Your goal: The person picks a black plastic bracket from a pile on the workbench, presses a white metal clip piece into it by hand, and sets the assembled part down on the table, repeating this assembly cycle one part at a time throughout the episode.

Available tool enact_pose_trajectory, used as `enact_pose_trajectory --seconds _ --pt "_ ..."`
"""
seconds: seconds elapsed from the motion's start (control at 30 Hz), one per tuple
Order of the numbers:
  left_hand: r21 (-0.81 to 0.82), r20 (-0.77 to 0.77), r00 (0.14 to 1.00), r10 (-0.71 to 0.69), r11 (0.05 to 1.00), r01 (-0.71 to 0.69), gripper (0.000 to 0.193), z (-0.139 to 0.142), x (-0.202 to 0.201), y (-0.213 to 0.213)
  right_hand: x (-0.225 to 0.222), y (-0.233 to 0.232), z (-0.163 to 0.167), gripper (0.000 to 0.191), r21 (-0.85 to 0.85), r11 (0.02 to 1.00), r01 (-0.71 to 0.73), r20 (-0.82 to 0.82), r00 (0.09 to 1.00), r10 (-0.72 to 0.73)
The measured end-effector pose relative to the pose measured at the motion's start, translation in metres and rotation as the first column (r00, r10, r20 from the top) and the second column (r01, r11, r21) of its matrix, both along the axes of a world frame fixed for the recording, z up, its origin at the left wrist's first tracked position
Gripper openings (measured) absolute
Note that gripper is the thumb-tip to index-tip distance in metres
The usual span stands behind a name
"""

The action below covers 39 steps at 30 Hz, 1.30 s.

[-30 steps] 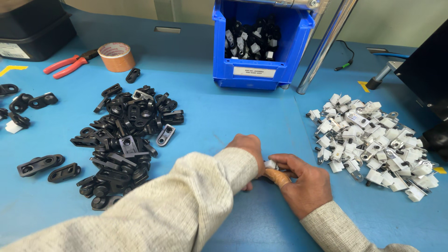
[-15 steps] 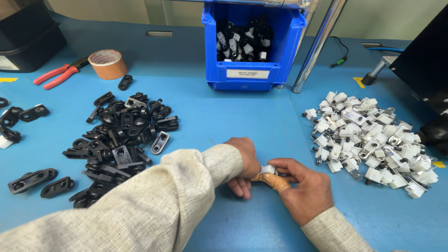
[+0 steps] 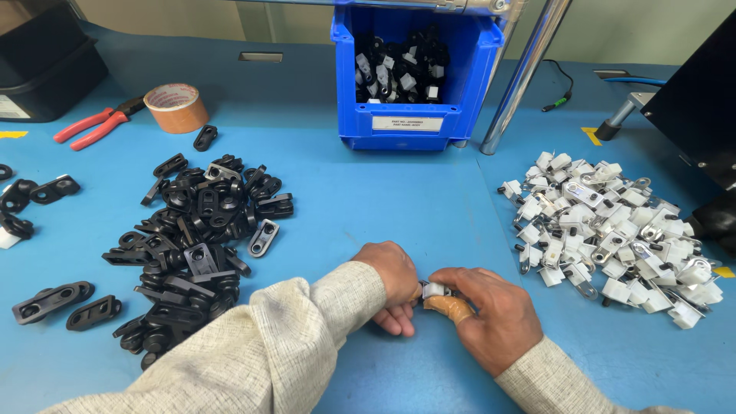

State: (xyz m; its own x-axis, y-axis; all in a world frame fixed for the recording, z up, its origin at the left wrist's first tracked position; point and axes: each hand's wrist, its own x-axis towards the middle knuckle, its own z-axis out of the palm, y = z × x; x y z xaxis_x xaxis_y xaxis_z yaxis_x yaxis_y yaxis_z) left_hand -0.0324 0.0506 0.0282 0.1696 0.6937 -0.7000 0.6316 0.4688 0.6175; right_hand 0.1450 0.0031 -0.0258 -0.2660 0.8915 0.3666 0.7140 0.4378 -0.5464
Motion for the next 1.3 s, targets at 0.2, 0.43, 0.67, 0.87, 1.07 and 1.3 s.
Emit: enact_pose_trajectory --seconds 0.2,0.43,0.67,0.87,1.07,1.3 --pt "0.146 -0.180 0.982 -0.049 0.986 0.075 0.020 0.013 0.006 -0.005 -0.004 0.009 0.017 0.032 -0.096 0.995 -0.016 0.097 0.995 0.026" --pt "0.145 -0.218 0.975 -0.033 0.987 0.065 0.019 0.019 0.008 -0.013 -0.012 0.019 0.034 0.049 -0.387 0.895 0.221 0.157 0.973 -0.172" --pt "0.136 0.040 0.989 0.141 0.980 -0.145 0.014 -0.010 0.008 -0.035 -0.003 0.032 0.016 0.031 -0.497 0.853 0.161 0.005 0.983 -0.182" --pt "0.138 0.058 0.978 0.202 0.968 -0.209 0.027 -0.011 0.019 -0.032 0.018 0.047 -0.001 0.032 -0.610 0.792 -0.018 -0.239 0.957 -0.162" --pt "0.068 0.158 0.937 0.312 0.943 -0.326 0.025 -0.001 0.021 -0.038 0.016 0.048 -0.002 0.033 -0.618 0.786 0.007 -0.204 0.964 -0.169" --pt "0.544 -0.259 0.943 0.207 0.839 -0.034 0.024 -0.005 0.027 -0.041 -0.005 0.028 0.011 0.031 -0.398 0.896 0.198 0.060 0.980 -0.190"
